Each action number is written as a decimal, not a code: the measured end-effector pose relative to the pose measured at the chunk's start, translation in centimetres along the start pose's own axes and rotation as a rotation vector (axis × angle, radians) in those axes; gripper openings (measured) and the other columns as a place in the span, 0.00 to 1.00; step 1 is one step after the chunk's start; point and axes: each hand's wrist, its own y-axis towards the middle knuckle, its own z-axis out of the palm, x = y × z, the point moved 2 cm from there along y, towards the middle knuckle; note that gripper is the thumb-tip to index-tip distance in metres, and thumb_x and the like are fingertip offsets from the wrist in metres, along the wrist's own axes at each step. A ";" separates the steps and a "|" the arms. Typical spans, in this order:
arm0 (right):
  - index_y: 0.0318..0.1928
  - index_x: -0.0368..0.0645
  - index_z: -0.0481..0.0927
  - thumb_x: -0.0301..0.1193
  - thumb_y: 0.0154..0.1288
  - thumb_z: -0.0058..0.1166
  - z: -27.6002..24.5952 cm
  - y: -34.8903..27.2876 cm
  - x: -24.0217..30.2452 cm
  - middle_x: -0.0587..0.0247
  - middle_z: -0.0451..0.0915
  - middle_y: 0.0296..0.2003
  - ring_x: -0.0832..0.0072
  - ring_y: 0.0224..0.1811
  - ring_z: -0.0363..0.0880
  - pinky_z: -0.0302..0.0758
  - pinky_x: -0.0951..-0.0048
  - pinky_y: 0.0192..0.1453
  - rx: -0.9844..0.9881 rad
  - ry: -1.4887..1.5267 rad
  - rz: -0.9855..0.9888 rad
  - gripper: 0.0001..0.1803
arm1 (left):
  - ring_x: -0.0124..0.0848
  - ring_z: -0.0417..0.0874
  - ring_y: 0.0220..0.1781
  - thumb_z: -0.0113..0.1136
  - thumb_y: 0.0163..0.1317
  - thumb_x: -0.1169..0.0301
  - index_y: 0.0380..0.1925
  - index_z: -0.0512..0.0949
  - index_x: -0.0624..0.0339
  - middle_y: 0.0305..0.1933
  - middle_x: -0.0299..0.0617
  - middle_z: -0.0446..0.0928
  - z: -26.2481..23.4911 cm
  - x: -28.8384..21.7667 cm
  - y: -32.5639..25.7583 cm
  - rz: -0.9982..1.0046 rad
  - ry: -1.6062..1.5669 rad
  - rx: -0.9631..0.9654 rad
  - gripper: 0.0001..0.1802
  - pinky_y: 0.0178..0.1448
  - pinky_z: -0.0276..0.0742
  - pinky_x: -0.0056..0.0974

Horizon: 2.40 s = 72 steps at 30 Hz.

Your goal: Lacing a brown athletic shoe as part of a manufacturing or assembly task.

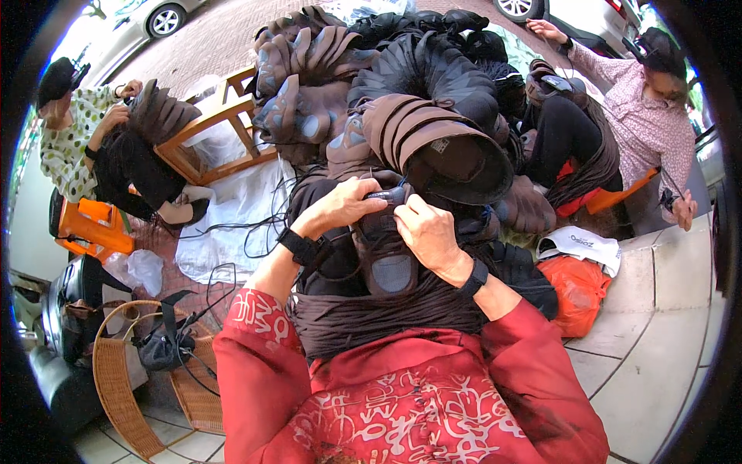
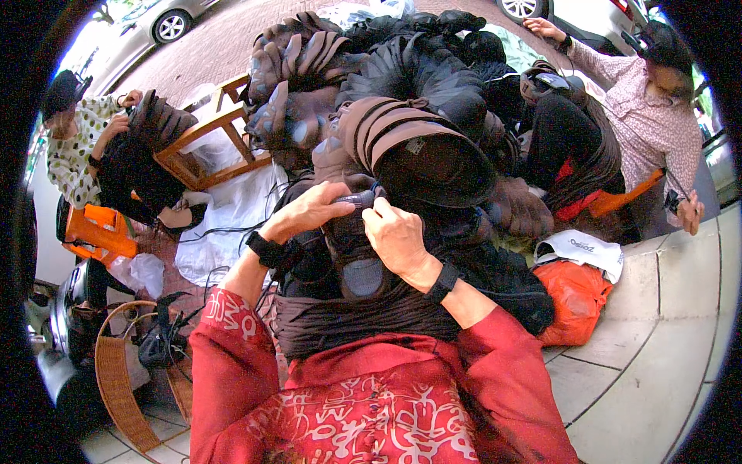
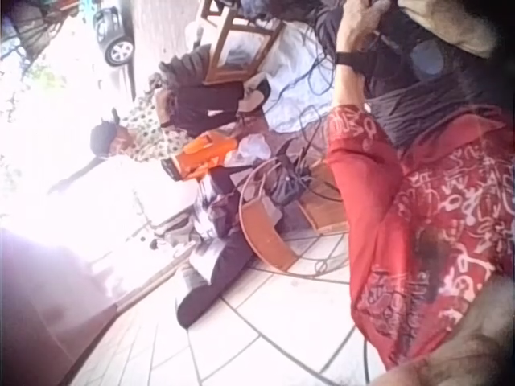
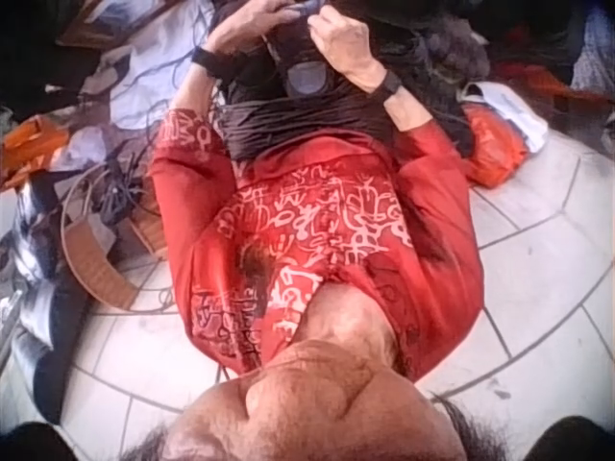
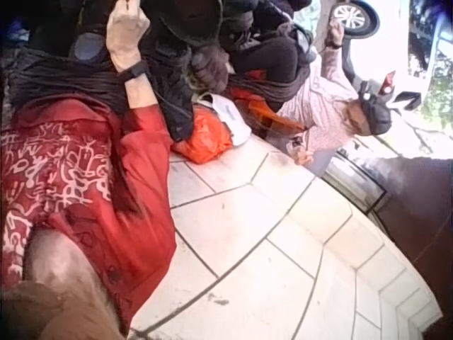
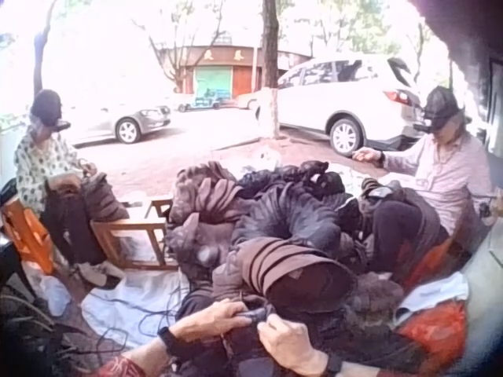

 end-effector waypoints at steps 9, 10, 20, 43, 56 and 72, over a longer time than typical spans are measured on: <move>0.27 0.43 0.76 0.28 0.49 0.55 -0.4 1.0 -0.5 0.65 0.71 0.26 0.66 0.32 0.69 0.68 0.69 0.37 0.036 0.037 -0.173 0.04 | 0.21 0.68 0.40 0.51 0.60 0.64 0.41 0.72 0.65 0.37 0.33 0.73 -0.2 0.0 -0.4 -0.164 -0.427 0.156 0.16 0.47 0.65 0.29; 0.27 0.43 0.77 0.28 0.49 0.55 0.0 1.0 -0.8 0.65 0.72 0.27 0.66 0.32 0.70 0.67 0.68 0.37 0.043 0.162 -0.125 0.03 | 0.21 0.68 0.40 0.51 0.60 0.64 0.41 0.72 0.65 0.37 0.33 0.73 -0.2 0.0 -0.3 -0.161 -0.427 0.156 0.16 0.47 0.65 0.29; 0.32 0.39 0.77 0.24 0.48 0.53 0.2 1.7 -1.3 0.57 0.75 0.27 0.60 0.32 0.73 0.71 0.63 0.38 0.138 0.314 -0.062 0.08 | 0.19 0.67 0.41 0.50 0.62 0.62 0.42 0.73 0.60 0.37 0.29 0.73 -0.4 -0.1 -0.3 -0.239 -0.551 0.206 0.15 0.47 0.63 0.27; 0.31 0.41 0.69 0.30 0.54 0.50 0.3 0.0 6.5 0.61 0.70 0.24 0.67 0.24 0.76 0.74 0.70 0.25 0.167 0.257 -0.433 0.07 | 0.24 0.75 0.33 0.46 0.61 0.76 0.45 0.71 0.64 0.29 0.38 0.77 -2.0 -2.5 -4.0 -0.068 -0.418 -0.304 0.12 0.43 0.70 0.29; 0.27 0.39 0.76 0.37 0.53 0.57 -1.7 0.3 0.0 0.53 0.77 0.21 0.57 0.26 0.77 0.72 0.63 0.30 0.357 0.290 0.172 0.13 | 0.22 0.72 0.28 0.47 0.64 0.72 0.44 0.68 0.63 0.33 0.42 0.77 -0.3 -4.7 -4.3 -0.054 -0.994 -0.312 0.10 0.33 0.69 0.27; 0.27 0.34 0.75 0.31 0.53 0.57 -0.4 -0.4 -1.3 0.55 0.76 0.18 0.69 0.22 0.76 0.71 0.70 0.27 0.429 0.640 0.328 0.10 | 0.38 0.71 0.36 0.65 0.41 0.76 0.22 0.77 0.60 0.26 0.40 0.71 1.3 -3.6 -5.5 0.064 0.211 -0.484 0.07 0.39 0.67 0.38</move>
